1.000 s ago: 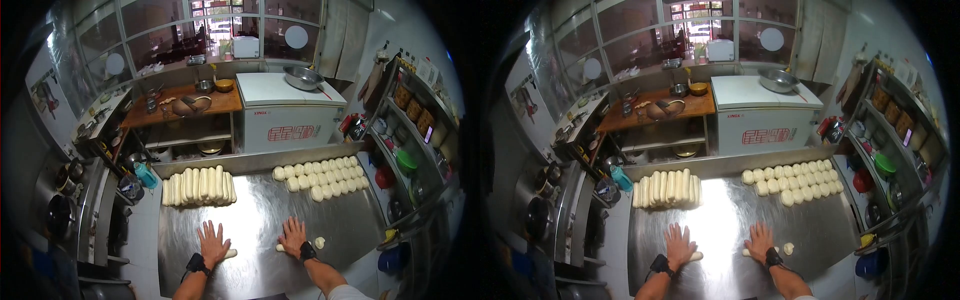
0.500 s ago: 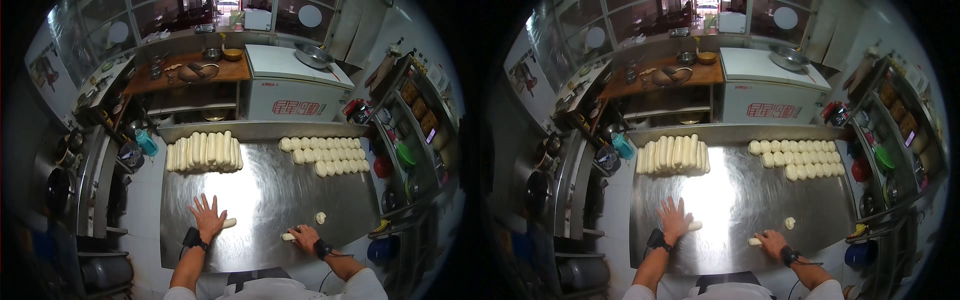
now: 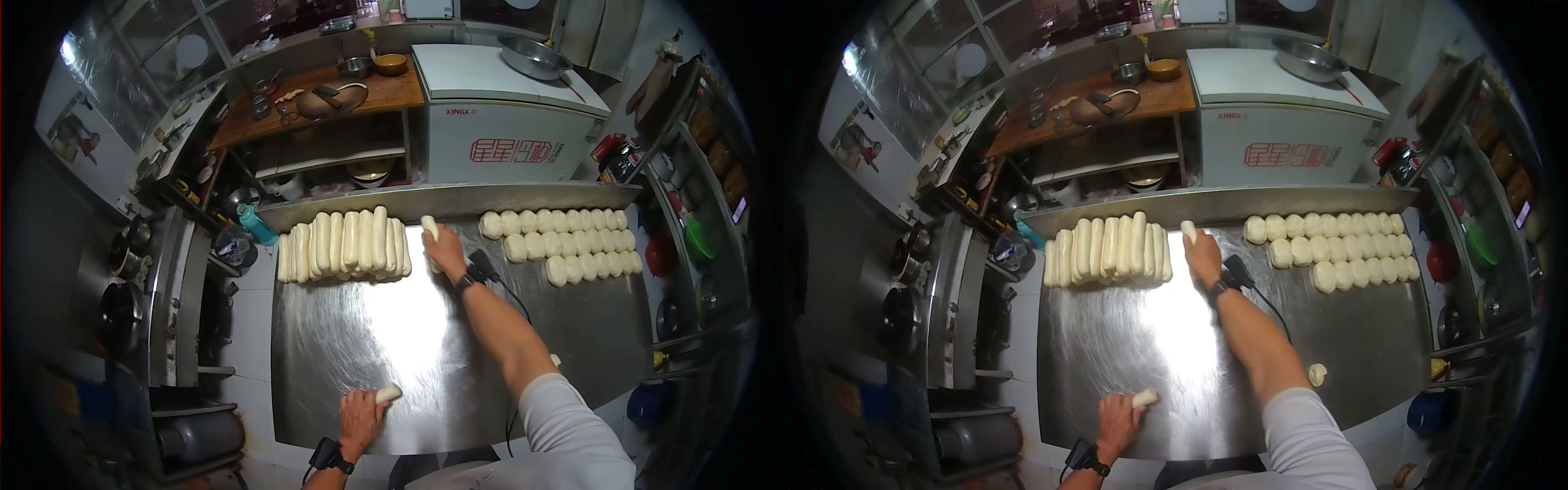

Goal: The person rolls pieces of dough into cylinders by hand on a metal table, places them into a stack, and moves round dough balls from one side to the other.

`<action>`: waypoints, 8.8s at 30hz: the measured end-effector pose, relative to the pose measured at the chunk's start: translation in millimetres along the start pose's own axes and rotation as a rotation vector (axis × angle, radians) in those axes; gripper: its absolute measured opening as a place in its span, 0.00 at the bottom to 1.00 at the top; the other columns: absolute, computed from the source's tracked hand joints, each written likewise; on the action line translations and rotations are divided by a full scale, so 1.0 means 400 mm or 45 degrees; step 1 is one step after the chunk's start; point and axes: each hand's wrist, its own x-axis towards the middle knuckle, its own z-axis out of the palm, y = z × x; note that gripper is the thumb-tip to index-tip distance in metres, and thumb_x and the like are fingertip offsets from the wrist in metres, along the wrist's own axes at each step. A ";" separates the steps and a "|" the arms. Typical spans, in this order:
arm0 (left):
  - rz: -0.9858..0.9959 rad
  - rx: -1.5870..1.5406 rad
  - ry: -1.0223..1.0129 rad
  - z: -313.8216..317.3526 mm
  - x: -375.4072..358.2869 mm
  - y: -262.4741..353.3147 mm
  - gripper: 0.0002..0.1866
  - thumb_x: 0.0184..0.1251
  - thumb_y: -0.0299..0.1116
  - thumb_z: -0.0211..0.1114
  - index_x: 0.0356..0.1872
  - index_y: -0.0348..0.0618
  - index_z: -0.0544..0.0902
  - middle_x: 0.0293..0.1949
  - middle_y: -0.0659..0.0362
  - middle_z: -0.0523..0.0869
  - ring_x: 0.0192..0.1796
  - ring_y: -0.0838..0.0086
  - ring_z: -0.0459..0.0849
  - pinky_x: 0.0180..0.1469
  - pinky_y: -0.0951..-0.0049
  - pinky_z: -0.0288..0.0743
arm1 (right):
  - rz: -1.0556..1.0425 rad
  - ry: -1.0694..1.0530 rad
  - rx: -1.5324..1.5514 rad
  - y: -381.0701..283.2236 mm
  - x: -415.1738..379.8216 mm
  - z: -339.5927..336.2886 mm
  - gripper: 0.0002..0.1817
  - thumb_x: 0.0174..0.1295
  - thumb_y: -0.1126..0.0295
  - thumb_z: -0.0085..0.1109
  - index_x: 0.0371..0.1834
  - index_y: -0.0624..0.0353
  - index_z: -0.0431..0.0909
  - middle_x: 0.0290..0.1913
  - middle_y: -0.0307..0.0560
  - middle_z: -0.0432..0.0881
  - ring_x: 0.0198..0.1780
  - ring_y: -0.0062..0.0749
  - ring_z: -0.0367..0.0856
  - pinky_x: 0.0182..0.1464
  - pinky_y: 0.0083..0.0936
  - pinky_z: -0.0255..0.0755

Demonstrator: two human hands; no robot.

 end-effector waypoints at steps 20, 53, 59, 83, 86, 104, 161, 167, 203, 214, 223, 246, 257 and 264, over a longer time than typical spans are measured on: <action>-0.088 -1.035 0.402 -0.087 0.334 0.219 0.39 0.64 0.29 0.68 0.76 0.34 0.63 0.66 0.40 0.69 0.70 0.50 0.69 0.71 0.59 0.67 | -0.296 -0.031 0.239 -0.094 -0.126 -0.073 0.21 0.71 0.55 0.56 0.50 0.66 0.79 0.40 0.65 0.86 0.44 0.60 0.86 0.47 0.47 0.78; -0.282 -0.995 0.227 0.046 0.186 0.250 0.18 0.61 0.25 0.70 0.54 0.36 0.85 0.56 0.48 0.82 0.59 0.58 0.82 0.61 0.65 0.76 | 0.069 -0.058 -0.582 0.182 0.092 -0.350 0.22 0.54 0.72 0.65 0.52 0.69 0.80 0.44 0.67 0.84 0.48 0.60 0.86 0.52 0.46 0.82; -0.276 -1.057 0.334 0.149 0.187 0.198 0.18 0.59 0.26 0.70 0.52 0.37 0.86 0.55 0.47 0.84 0.60 0.56 0.82 0.63 0.63 0.76 | -0.358 0.232 -0.591 0.167 -0.001 -0.293 0.12 0.55 0.78 0.61 0.44 0.63 0.80 0.48 0.66 0.76 0.48 0.58 0.79 0.46 0.51 0.79; 0.045 0.241 0.017 0.103 -0.104 -0.044 0.48 0.59 0.58 0.67 0.73 0.32 0.68 0.79 0.36 0.55 0.80 0.29 0.46 0.78 0.28 0.34 | -0.436 -0.283 -0.676 0.176 -0.825 -0.413 0.28 0.58 0.57 0.71 0.56 0.64 0.78 0.62 0.58 0.78 0.68 0.53 0.72 0.70 0.45 0.65; -0.092 0.110 -0.154 -0.008 0.080 -0.002 0.46 0.72 0.58 0.58 0.73 0.23 0.62 0.73 0.24 0.61 0.78 0.30 0.53 0.79 0.38 0.40 | -0.364 -0.426 -0.820 0.163 -0.816 -0.384 0.37 0.65 0.50 0.61 0.68 0.69 0.70 0.71 0.64 0.69 0.76 0.55 0.63 0.77 0.52 0.54; 0.022 0.059 0.048 -0.011 0.244 -0.091 0.51 0.70 0.67 0.52 0.75 0.25 0.61 0.77 0.32 0.58 0.81 0.40 0.51 0.80 0.41 0.39 | -0.289 -0.208 -0.855 0.195 -0.629 -0.306 0.42 0.68 0.48 0.55 0.74 0.73 0.61 0.77 0.68 0.62 0.80 0.56 0.56 0.80 0.57 0.45; -0.091 -0.133 0.061 0.020 -0.036 -0.085 0.22 0.72 0.46 0.64 0.57 0.40 0.79 0.56 0.43 0.78 0.62 0.48 0.73 0.63 0.41 0.61 | -0.236 -0.076 -0.322 -0.106 0.021 0.075 0.24 0.67 0.54 0.61 0.46 0.70 0.84 0.42 0.66 0.87 0.44 0.65 0.86 0.52 0.49 0.78; -0.658 -1.295 0.505 -0.044 0.160 0.006 0.15 0.75 0.32 0.61 0.55 0.34 0.75 0.44 0.50 0.80 0.50 0.59 0.79 0.51 0.58 0.73 | -0.261 -0.418 0.249 -0.132 -0.321 -0.051 0.26 0.68 0.62 0.64 0.63 0.70 0.76 0.40 0.55 0.84 0.44 0.40 0.84 0.49 0.35 0.78; -0.328 -1.405 0.067 0.065 0.545 0.420 0.32 0.71 0.33 0.67 0.71 0.27 0.69 0.59 0.46 0.81 0.59 0.66 0.82 0.58 0.68 0.78 | 0.207 -0.076 -0.731 0.408 -0.201 -0.688 0.29 0.52 0.52 0.76 0.47 0.66 0.83 0.53 0.61 0.79 0.54 0.54 0.81 0.55 0.45 0.78; -0.494 -1.580 -0.003 0.188 0.965 0.731 0.28 0.74 0.38 0.62 0.69 0.32 0.73 0.51 0.50 0.85 0.44 0.71 0.83 0.38 0.72 0.77 | 0.142 -0.170 0.314 0.440 -0.588 -0.631 0.25 0.62 0.64 0.64 0.61 0.62 0.70 0.51 0.63 0.82 0.52 0.57 0.81 0.53 0.42 0.77; -0.265 -1.051 0.716 0.331 1.033 0.815 0.18 0.54 0.33 0.73 0.38 0.33 0.76 0.32 0.47 0.81 0.37 0.52 0.80 0.46 0.60 0.76 | 1.096 -0.025 1.913 0.633 -1.063 -0.797 0.19 0.74 0.69 0.53 0.65 0.64 0.73 0.64 0.54 0.77 0.64 0.42 0.77 0.69 0.40 0.71; -0.110 0.030 0.209 0.069 0.157 0.018 0.54 0.67 0.68 0.57 0.73 0.21 0.62 0.73 0.23 0.59 0.80 0.37 0.54 0.81 0.42 0.40 | -0.474 -0.399 -0.764 0.212 -0.718 -0.366 0.43 0.70 0.44 0.47 0.74 0.74 0.60 0.79 0.68 0.58 0.82 0.56 0.50 0.82 0.49 0.44; 0.147 -0.020 0.019 0.124 -0.174 0.048 0.50 0.56 0.60 0.68 0.70 0.27 0.68 0.73 0.29 0.63 0.80 0.33 0.49 0.80 0.38 0.42 | -0.427 -0.570 -0.722 0.249 -1.047 -0.412 0.42 0.69 0.50 0.55 0.74 0.76 0.60 0.77 0.70 0.61 0.79 0.60 0.57 0.81 0.54 0.45; 0.249 0.102 0.003 0.039 0.180 0.058 0.51 0.71 0.64 0.52 0.74 0.18 0.58 0.77 0.28 0.57 0.82 0.39 0.48 0.82 0.43 0.35 | -0.413 -0.315 -0.818 0.186 -0.769 -0.329 0.39 0.68 0.49 0.55 0.73 0.69 0.64 0.76 0.62 0.64 0.80 0.52 0.57 0.80 0.57 0.46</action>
